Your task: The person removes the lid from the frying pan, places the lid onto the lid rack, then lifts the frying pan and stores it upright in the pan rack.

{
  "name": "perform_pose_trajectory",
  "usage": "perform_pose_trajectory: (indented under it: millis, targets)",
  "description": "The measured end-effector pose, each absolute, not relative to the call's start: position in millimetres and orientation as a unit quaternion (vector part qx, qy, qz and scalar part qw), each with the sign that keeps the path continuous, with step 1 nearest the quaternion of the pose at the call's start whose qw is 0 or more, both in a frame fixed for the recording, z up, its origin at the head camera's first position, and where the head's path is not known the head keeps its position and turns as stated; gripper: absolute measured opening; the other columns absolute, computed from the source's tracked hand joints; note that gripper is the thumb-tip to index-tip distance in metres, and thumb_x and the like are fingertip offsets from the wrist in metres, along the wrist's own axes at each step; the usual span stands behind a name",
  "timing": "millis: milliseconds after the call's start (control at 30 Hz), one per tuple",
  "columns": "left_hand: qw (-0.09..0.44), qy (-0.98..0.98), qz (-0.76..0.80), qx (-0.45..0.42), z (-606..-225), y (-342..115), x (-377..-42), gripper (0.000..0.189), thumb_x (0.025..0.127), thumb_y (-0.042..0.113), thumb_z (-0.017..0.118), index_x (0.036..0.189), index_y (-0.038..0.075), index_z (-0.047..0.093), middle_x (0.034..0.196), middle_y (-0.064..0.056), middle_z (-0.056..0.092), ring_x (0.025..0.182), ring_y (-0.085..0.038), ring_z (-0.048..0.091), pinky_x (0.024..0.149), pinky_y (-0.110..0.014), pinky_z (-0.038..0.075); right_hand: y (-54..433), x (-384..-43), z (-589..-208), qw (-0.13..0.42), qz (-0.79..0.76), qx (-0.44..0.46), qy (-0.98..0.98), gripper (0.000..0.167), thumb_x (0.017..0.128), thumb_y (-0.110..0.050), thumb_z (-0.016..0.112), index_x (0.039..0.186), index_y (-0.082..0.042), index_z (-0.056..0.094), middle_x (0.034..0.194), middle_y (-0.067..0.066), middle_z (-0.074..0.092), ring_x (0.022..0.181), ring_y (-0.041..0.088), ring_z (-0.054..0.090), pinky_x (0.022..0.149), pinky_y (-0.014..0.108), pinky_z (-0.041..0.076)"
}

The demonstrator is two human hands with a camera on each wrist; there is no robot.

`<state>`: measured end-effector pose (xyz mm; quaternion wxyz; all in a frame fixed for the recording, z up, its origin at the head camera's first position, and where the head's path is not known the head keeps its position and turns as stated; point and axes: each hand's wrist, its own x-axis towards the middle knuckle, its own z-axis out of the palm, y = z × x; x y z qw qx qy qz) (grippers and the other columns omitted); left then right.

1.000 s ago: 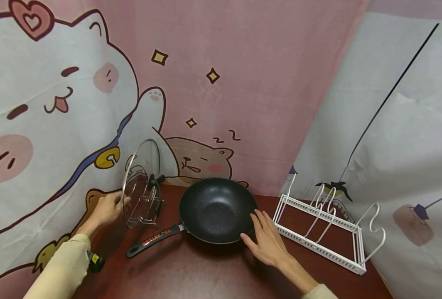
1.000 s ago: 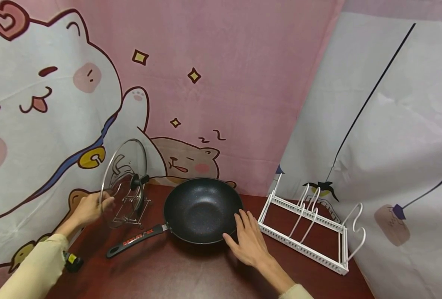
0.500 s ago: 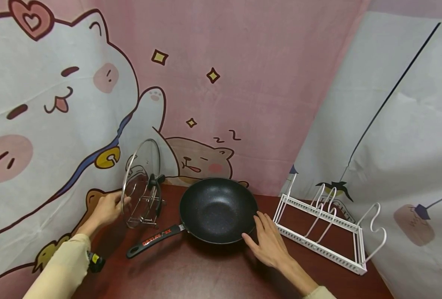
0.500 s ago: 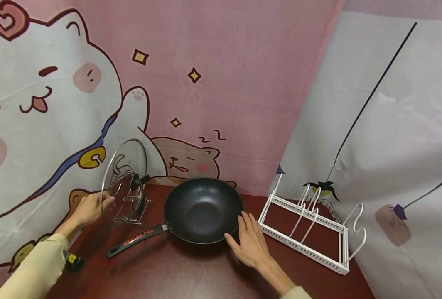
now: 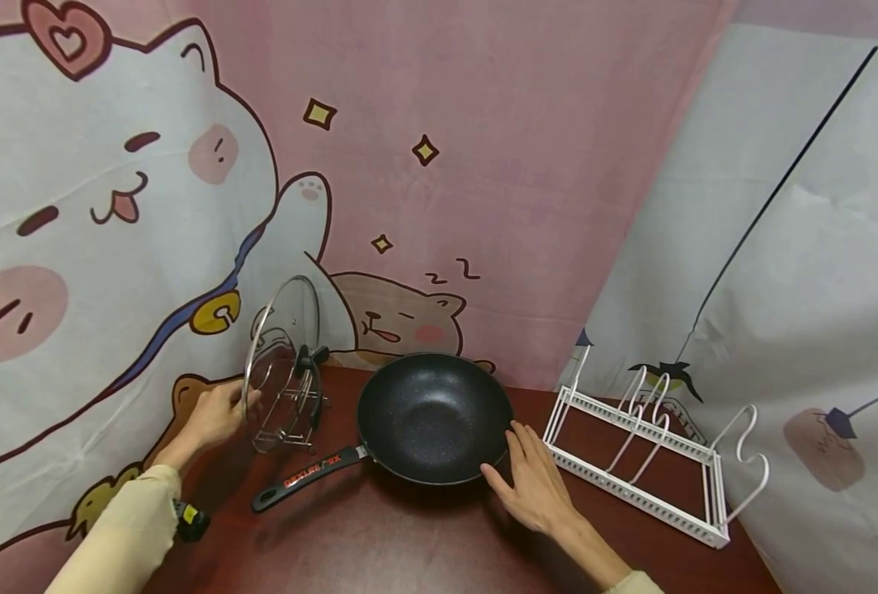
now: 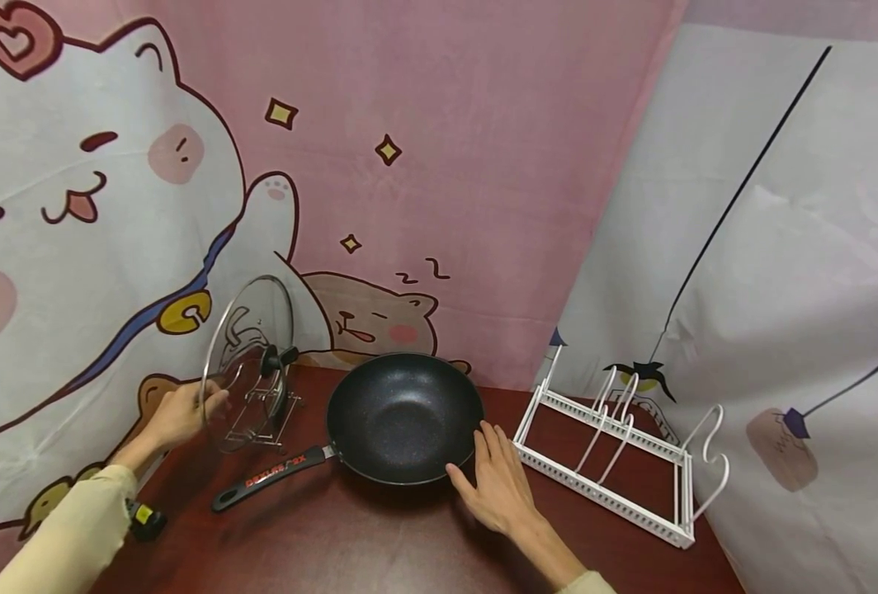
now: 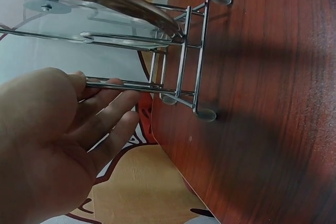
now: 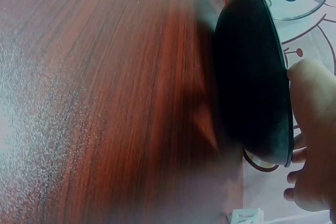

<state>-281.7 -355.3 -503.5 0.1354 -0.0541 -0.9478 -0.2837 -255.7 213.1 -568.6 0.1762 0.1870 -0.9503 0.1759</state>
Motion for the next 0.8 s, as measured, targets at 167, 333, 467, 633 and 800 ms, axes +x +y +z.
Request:
perform_pose_trajectory:
  millis: [167, 333, 467, 633, 800]
  targets:
    - [0.136, -0.947, -0.288, -0.046, -503.9, -353.7, -280.5, 0.024, 0.115, 0.021, 0.067, 0.097, 0.008, 0.078, 0.089, -0.010, 0.084, 0.085, -0.034, 0.079, 0.073, -0.045, 0.055, 213.3, -255.3, -568.9, 0.174, 0.179, 0.185, -0.950, 0.082, 0.105, -0.052, 0.076, 0.156, 0.010, 0.057, 0.169, 0.030, 0.052, 0.161, 0.053, 0.047, 0.132, 0.067, 0.039]
    - [0.144, -0.946, -0.289, -0.040, -506.2, -352.7, -279.6, 0.021, 0.114, 0.019, 0.067, 0.102, 0.006, 0.079, 0.094, -0.013, 0.085, 0.095, -0.045, 0.080, 0.076, -0.053, 0.058, 213.7, -254.9, -569.1, 0.170, 0.181, 0.184, -0.951, 0.083, 0.105, -0.053, 0.075, 0.157, 0.009, 0.056, 0.170, 0.030, 0.051, 0.162, 0.053, 0.047, 0.133, 0.067, 0.038]
    - [0.145, -0.946, -0.289, -0.036, -509.4, -352.2, -278.7, 0.024, 0.115, 0.023, 0.065, 0.108, 0.004, 0.077, 0.098, -0.016, 0.084, 0.099, -0.049, 0.079, 0.083, -0.063, 0.059, 213.9, -254.7, -569.2, 0.167, 0.182, 0.183, -0.951, 0.083, 0.105, -0.053, 0.074, 0.158, 0.009, 0.056, 0.171, 0.030, 0.050, 0.162, 0.052, 0.046, 0.133, 0.067, 0.038]
    - [0.137, -0.946, -0.292, -0.028, -512.0, -350.5, -277.2, 0.034, 0.119, 0.029, 0.057, 0.123, 0.000, 0.074, 0.108, -0.023, 0.082, 0.109, -0.054, 0.077, 0.092, -0.070, 0.057, 213.8, -254.5, -568.5, 0.169, 0.183, 0.184, -0.951, 0.083, 0.105, -0.053, 0.075, 0.157, 0.009, 0.056, 0.171, 0.030, 0.050, 0.162, 0.052, 0.046, 0.132, 0.068, 0.038]
    - [0.135, -0.948, -0.287, -0.026, -511.4, -348.2, -277.2, 0.047, 0.121, 0.035, 0.051, 0.142, -0.005, 0.065, 0.133, -0.034, 0.075, 0.126, -0.063, 0.069, 0.103, -0.074, 0.054, 213.4, -253.7, -568.0, 0.169, 0.184, 0.184, -0.951, 0.082, 0.105, -0.052, 0.075, 0.157, 0.009, 0.056, 0.170, 0.030, 0.051, 0.162, 0.052, 0.046, 0.132, 0.068, 0.038]
